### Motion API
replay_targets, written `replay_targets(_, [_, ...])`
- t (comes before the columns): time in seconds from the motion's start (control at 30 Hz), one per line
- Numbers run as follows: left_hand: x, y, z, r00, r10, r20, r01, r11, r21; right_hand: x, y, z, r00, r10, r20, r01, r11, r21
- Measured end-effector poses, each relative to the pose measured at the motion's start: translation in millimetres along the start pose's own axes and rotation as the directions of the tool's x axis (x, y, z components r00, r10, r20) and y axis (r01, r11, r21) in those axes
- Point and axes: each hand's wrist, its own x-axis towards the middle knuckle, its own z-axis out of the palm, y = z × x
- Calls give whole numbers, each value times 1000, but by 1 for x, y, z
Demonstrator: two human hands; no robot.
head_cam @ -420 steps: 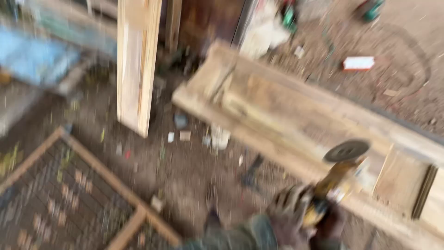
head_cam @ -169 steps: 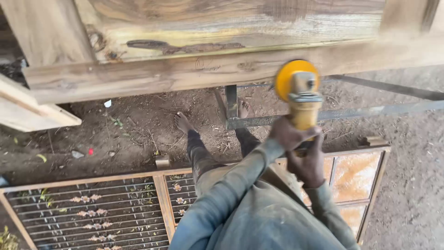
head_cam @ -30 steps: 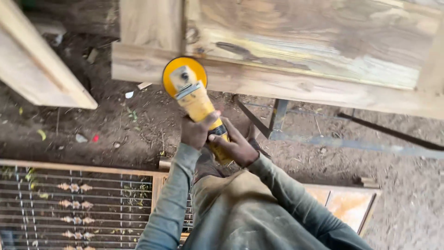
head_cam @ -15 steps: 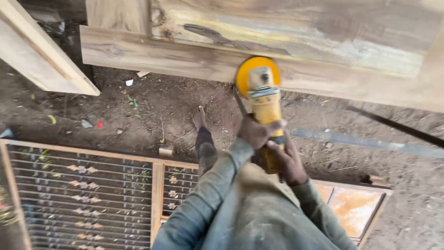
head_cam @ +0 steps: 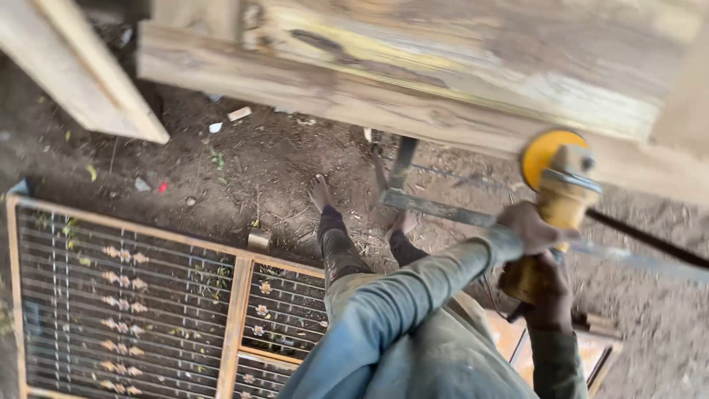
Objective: Sanding the surface of a wooden door using an angle grinder with a sanding disk.
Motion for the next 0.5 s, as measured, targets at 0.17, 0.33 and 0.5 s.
replay_targets(0.17, [-46, -6, -54, 997, 6, -75, -15, 992, -125, 7, 10, 48, 998, 44, 34, -40, 992, -117])
replay_targets(0.33, [-120, -19, -169, 950, -74, -305, -34, 942, -335, 30, 45, 150, 965, 120, 231, -47, 953, -301])
replay_targets(0.5, [-169, -50, -292, 740, 53, -670, -414, 821, -393, 39, 62, 305, 868, 247, 430, -99, 936, -337])
